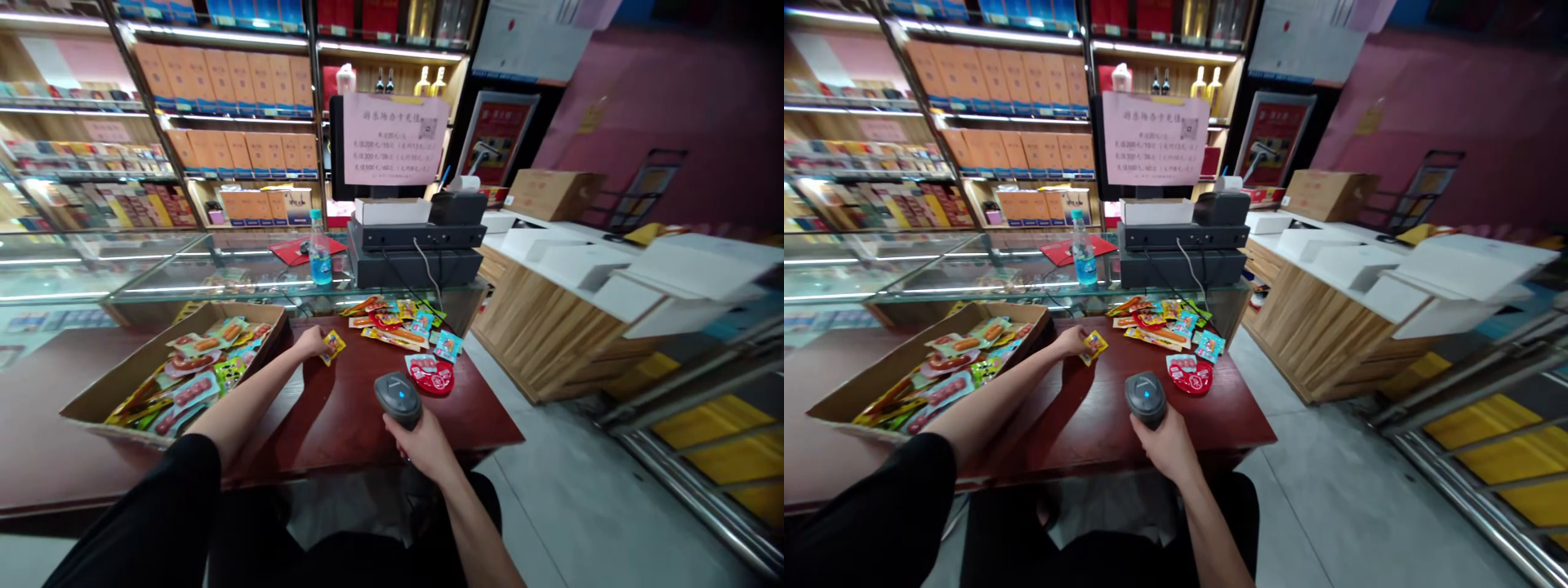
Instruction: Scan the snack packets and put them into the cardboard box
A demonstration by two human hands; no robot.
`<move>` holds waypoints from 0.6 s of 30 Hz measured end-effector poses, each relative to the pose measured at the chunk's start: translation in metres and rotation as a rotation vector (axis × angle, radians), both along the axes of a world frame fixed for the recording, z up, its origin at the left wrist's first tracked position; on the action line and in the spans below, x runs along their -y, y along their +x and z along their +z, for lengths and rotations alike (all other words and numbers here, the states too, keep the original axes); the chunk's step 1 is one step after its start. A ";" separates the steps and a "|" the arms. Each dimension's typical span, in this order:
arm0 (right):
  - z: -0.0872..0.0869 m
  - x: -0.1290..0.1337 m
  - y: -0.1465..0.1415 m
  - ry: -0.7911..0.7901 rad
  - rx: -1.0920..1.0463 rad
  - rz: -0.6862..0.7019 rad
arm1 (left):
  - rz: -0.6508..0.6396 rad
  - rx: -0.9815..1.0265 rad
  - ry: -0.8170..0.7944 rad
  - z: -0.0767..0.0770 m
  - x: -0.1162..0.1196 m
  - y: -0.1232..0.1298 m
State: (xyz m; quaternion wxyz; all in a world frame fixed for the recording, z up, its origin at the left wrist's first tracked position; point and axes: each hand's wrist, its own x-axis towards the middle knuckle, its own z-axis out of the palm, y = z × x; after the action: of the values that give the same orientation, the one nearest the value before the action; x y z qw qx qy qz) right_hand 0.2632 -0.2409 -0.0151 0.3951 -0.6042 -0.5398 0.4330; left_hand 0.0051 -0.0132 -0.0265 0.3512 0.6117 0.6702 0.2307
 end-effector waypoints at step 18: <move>0.009 0.004 -0.043 -0.034 0.025 0.203 | 0.041 0.702 -0.243 0.027 0.088 -0.005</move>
State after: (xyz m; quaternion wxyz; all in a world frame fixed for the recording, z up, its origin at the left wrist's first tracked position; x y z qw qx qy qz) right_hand 0.2200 -0.2450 -0.0061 0.3323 -0.5582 -0.5957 0.4723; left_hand 0.0005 -0.1016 0.0009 0.6251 0.4357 0.5434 0.3523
